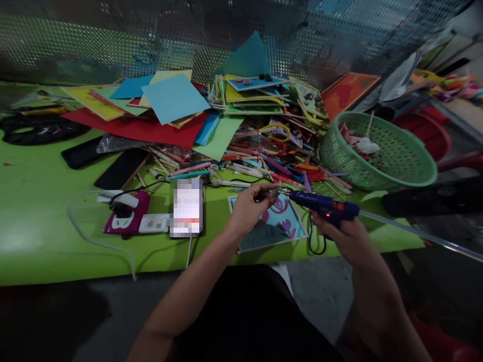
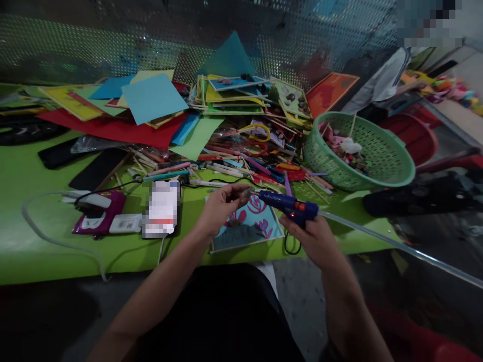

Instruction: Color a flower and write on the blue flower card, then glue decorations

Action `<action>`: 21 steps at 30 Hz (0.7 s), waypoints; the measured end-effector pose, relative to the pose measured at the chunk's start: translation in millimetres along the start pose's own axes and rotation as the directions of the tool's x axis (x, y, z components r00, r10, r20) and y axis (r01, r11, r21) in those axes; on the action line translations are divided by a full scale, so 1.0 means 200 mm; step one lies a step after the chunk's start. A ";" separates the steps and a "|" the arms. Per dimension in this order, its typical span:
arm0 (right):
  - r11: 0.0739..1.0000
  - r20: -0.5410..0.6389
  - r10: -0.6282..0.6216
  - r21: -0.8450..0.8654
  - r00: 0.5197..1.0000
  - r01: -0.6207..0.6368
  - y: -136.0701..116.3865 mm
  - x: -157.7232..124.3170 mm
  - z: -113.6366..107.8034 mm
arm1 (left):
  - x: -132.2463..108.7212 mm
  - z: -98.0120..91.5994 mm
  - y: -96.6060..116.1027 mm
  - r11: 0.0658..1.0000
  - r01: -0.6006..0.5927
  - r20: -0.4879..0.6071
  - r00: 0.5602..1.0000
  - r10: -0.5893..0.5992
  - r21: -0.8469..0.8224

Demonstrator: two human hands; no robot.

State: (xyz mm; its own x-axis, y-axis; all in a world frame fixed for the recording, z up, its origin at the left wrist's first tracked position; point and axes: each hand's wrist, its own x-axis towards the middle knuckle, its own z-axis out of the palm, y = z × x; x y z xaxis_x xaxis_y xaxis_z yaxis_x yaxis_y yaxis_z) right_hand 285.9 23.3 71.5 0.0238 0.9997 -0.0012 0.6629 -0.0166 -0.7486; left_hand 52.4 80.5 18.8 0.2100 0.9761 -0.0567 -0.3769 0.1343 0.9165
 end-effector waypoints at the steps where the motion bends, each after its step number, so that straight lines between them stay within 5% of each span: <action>1: 1.000 -0.013 0.003 0.002 1.000 -0.002 0.00 0.00 0.00 | 0.00 0.00 0.00 1.000 -0.001 0.001 1.000 0.001 0.001; 11: 0.996 -0.035 0.087 0.017 0.996 -0.086 0.11 -0.01 -0.02 | 0.00 0.01 -0.02 0.998 -0.004 0.031 0.999 0.007 -0.070; 21: 0.988 -0.071 0.155 0.009 0.985 -0.154 0.08 0.00 -0.01 | -0.02 0.00 0.01 0.993 0.056 0.036 0.998 -0.052 -0.107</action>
State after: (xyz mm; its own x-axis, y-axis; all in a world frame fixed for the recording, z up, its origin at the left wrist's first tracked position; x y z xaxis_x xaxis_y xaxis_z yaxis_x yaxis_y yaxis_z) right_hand 298.0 23.1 62.1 0.1788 0.9814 -0.0702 0.6442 -0.1707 -0.7456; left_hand 50.5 77.4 20.6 0.2619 0.9609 -0.0900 -0.4591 0.2061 0.8641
